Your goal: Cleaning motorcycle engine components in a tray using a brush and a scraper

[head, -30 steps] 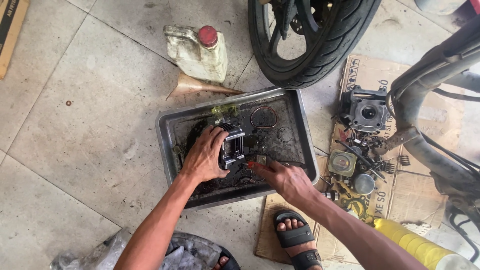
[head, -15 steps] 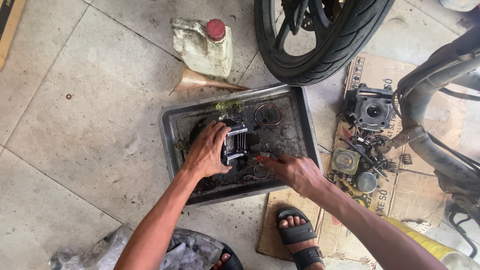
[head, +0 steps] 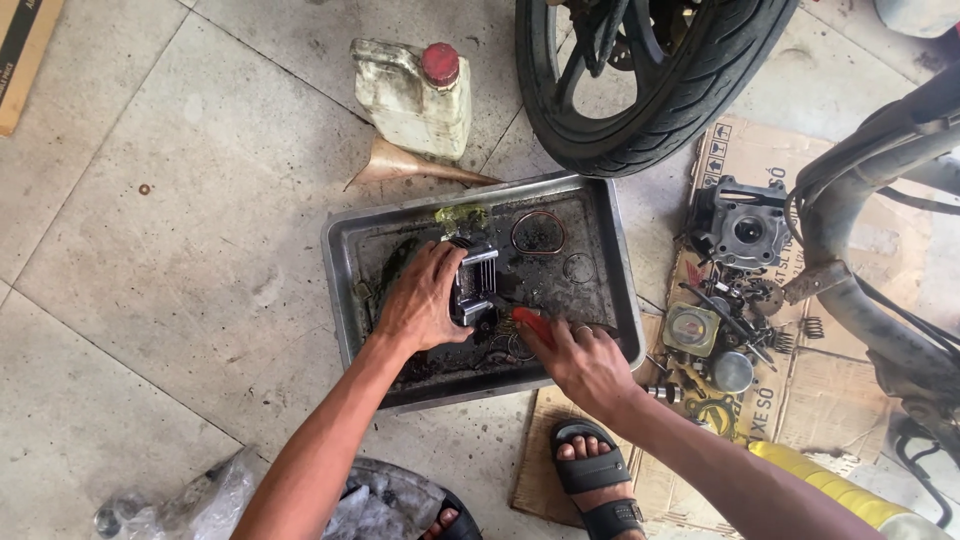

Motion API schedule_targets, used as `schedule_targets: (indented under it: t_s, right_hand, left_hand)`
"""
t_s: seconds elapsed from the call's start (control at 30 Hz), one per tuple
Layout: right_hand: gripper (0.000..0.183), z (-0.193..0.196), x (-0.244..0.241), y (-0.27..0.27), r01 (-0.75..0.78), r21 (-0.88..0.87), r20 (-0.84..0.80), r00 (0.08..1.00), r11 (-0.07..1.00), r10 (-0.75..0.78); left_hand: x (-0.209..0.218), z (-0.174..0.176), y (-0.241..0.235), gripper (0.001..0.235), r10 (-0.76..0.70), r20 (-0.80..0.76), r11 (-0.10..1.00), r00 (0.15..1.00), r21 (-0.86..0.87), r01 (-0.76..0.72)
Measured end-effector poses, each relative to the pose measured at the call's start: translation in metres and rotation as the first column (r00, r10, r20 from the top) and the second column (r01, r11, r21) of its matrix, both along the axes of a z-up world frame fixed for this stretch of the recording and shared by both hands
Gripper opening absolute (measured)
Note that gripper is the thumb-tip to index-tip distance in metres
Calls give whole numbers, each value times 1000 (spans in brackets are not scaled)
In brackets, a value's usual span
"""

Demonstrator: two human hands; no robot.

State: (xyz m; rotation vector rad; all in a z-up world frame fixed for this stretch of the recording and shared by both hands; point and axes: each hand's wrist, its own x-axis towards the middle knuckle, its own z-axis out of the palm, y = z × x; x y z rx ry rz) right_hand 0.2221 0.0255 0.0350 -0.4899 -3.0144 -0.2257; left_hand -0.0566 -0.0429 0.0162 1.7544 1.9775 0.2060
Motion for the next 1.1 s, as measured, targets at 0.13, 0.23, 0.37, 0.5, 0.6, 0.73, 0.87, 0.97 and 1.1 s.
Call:
schedule_targets:
  t_s: [0.13,0.23,0.37,0.5,0.6,0.73,0.87,0.97,1.1]
  right_hand:
    - [42,2,1,-3,61,-64,-52,997,996,-64]
    - [41,10,-5,-6,191,-228,-70,975,955,-211]
    - [35,13,-3,1,400,-725,86,860,561,-503]
    - [32,20,-2,17,428,-726,161,867,538,-472]
    - [30,21,-2,21,399,-699,179,901,594,-395]
    - [32,34,-9,25,296,-627,110,950,721,-294]
    - [32,35,-13,26,220,-410,149,974,885,-173]
    - [33,49,-25,29,298,-493,225,951,817,-211]
    - [29,58,-35,32,403,-612,295,915,681,-276]
  left_hand:
    - [1,6,1,120,-4,1,1000,1000,-7,4]
    - [1,4,2,120,-1,4,1000,1000,-7,1]
    - [2,5,1,121,16,3,1000,1000,-17,-16]
    - [3,11,1,119,6,4,1000,1000,-28,-6]
    - [2,16,2,119,16,4,999,1000,-52,-16]
    - [3,10,7,122,10,8,997,1000,-72,-9]
    - [2,6,3,119,-26,11,999,1000,-18,26]
    - [1,8,5,119,-16,4,999,1000,-37,16]
    - [2,9,5,119,-1,10,999,1000,-46,2]
